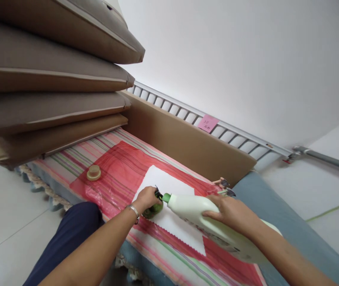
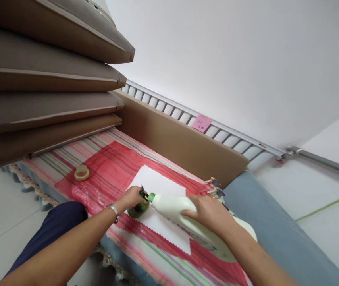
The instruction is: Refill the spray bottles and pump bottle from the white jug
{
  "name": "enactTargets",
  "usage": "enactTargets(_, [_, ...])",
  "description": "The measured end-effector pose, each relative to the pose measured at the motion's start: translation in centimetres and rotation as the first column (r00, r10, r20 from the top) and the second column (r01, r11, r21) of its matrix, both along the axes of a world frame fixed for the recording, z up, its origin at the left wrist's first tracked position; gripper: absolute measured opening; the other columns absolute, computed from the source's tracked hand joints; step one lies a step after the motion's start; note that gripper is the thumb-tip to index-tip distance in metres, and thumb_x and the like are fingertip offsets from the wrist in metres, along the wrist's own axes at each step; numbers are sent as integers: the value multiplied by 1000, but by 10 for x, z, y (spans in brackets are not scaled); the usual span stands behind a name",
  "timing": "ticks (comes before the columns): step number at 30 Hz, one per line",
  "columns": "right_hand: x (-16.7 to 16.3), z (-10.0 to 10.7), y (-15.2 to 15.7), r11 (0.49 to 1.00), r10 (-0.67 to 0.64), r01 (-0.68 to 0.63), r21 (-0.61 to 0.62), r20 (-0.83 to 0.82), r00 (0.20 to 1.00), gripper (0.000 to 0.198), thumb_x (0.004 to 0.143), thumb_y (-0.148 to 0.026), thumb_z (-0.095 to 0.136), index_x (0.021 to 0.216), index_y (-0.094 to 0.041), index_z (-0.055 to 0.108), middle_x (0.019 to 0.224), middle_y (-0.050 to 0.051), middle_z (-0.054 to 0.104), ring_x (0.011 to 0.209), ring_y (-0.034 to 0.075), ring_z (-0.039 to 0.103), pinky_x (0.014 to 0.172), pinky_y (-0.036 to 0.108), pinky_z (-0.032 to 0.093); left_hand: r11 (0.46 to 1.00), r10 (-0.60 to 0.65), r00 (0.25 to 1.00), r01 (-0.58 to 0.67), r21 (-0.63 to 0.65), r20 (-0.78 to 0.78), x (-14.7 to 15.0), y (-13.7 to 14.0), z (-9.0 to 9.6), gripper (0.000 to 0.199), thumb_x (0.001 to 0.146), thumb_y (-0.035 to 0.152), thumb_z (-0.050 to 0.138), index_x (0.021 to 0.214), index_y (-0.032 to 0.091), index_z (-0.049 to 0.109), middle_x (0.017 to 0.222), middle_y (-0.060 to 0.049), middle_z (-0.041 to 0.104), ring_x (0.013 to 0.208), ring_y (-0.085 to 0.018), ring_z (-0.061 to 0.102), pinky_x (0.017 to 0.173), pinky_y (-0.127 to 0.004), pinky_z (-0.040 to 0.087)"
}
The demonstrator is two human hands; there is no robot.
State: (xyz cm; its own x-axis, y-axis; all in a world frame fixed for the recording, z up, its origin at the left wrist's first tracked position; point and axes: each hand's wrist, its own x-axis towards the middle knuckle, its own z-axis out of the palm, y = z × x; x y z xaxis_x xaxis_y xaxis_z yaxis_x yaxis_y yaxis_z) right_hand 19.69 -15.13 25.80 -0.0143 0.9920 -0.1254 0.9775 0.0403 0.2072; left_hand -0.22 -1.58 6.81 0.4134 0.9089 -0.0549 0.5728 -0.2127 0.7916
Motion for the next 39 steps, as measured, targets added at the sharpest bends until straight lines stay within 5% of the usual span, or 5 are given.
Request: enactTargets(39, [-17,18,12,996,92,-90,-23,114,989,25,76,-48,55,82,-23,59,81,4,69,72,23,64,54,27,36,1000,-23,1000,24,14,-11,1,4,-3,35,56,35,73,88,23,67,75,-1,69,70,-18,63,56,-23,41])
